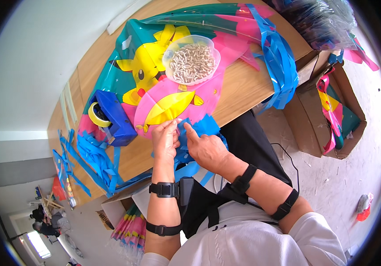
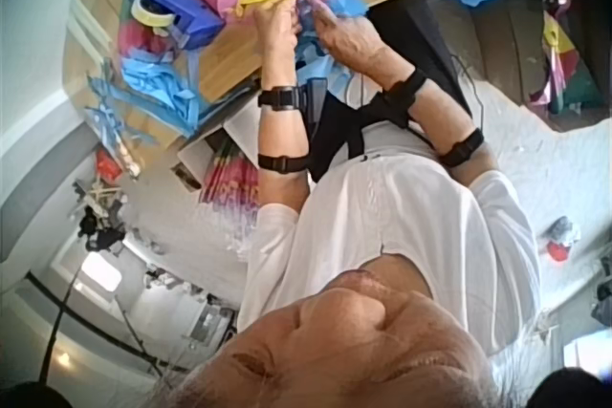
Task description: The recorder is attaching decorative blue plastic strips to a Pikachu-themed kite using tape and a tape dispenser.
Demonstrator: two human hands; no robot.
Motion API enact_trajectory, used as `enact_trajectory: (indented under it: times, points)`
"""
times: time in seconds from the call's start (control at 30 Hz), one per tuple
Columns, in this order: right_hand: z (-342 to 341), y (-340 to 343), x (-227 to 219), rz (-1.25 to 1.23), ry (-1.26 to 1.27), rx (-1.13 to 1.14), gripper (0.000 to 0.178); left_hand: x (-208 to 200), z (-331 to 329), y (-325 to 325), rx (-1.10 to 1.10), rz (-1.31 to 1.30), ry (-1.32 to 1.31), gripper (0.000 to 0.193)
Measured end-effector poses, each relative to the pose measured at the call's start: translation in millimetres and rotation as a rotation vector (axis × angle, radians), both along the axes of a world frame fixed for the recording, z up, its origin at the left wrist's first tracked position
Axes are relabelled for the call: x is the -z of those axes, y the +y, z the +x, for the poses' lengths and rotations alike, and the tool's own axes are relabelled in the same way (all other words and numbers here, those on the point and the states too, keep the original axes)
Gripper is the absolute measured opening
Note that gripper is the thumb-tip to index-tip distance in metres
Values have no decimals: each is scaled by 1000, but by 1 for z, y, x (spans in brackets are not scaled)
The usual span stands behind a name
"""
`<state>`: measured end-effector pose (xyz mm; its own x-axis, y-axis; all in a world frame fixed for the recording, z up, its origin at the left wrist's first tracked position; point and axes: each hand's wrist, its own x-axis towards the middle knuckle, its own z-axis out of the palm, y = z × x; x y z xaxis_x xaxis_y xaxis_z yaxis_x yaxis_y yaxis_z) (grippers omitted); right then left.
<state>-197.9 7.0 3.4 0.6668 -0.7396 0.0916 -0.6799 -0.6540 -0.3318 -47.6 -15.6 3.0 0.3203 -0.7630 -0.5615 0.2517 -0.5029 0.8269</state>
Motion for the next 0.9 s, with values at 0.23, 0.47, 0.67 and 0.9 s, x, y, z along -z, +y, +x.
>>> enact_trajectory:
  times: [0.23, 0.47, 0.67, 0.9]
  points:
    - [0, -5, -8, 19, 11, -52, 34, 29, -12, 3, -183, -375, -311, 17]
    - [-2, -5, -5, 73, -14, -40, 35, 5, 0, -2, 3, 35, 54, 15]
    - [-7, -8, -9, 80, -28, -67, 42, 5, 8, -31, 142, -434, -1338, 30]
    - [-8, -6, -2, 157, -189, -25, 38, -1, 14, -38, 441, -438, -1639, 15]
